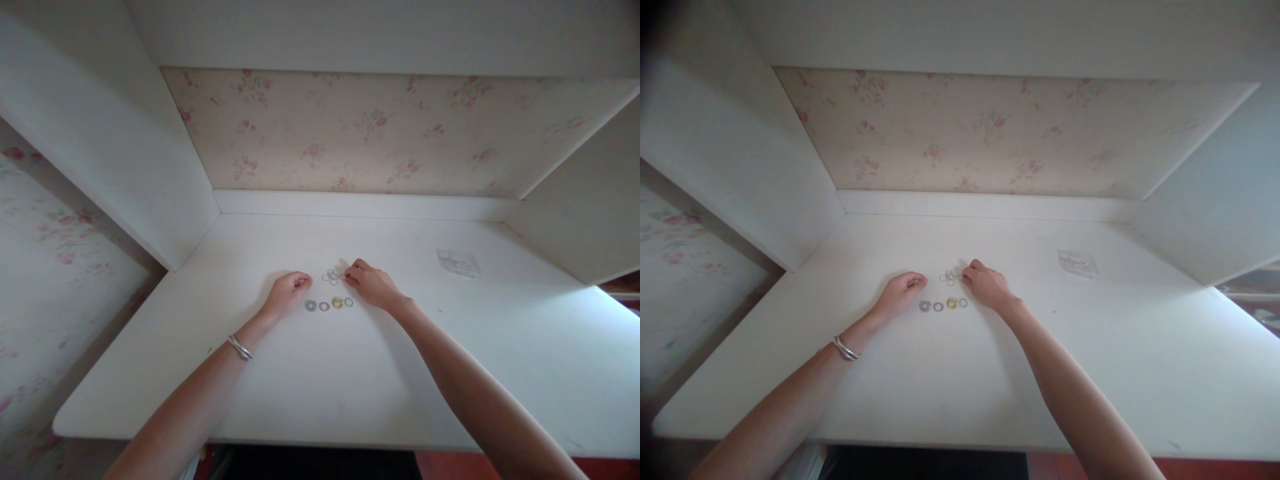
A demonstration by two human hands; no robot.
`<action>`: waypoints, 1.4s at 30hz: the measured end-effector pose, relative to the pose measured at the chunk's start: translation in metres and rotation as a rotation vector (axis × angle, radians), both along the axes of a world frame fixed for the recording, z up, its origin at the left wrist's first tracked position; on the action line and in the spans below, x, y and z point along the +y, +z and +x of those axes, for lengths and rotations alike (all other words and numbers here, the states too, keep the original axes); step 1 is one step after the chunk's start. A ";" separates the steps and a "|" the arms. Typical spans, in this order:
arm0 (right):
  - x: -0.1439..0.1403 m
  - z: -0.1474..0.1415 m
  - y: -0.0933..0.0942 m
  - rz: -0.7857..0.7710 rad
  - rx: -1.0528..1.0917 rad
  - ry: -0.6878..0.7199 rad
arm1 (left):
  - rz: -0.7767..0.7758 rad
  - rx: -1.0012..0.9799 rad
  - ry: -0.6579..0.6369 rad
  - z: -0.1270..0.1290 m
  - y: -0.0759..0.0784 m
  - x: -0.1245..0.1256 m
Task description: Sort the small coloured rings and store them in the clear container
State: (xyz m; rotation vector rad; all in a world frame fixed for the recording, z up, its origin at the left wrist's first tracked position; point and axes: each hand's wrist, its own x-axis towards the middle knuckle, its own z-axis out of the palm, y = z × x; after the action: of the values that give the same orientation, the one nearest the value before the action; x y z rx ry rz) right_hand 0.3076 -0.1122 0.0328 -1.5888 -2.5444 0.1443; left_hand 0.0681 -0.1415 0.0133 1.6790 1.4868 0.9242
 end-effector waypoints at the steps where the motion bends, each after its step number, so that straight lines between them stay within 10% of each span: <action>1: -0.002 0.001 0.000 -0.005 0.008 -0.007 | -0.004 0.001 0.002 0.000 0.000 0.000; 42: -0.064 0.004 -0.022 0.026 0.397 0.058 | 0.020 0.012 -0.101 -0.005 0.003 -0.005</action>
State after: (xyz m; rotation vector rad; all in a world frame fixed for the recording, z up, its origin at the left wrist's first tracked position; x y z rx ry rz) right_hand 0.3119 -0.1759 0.0103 -1.3201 -2.2730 0.3888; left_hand 0.0634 -0.1467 0.0165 1.7604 1.3907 0.8786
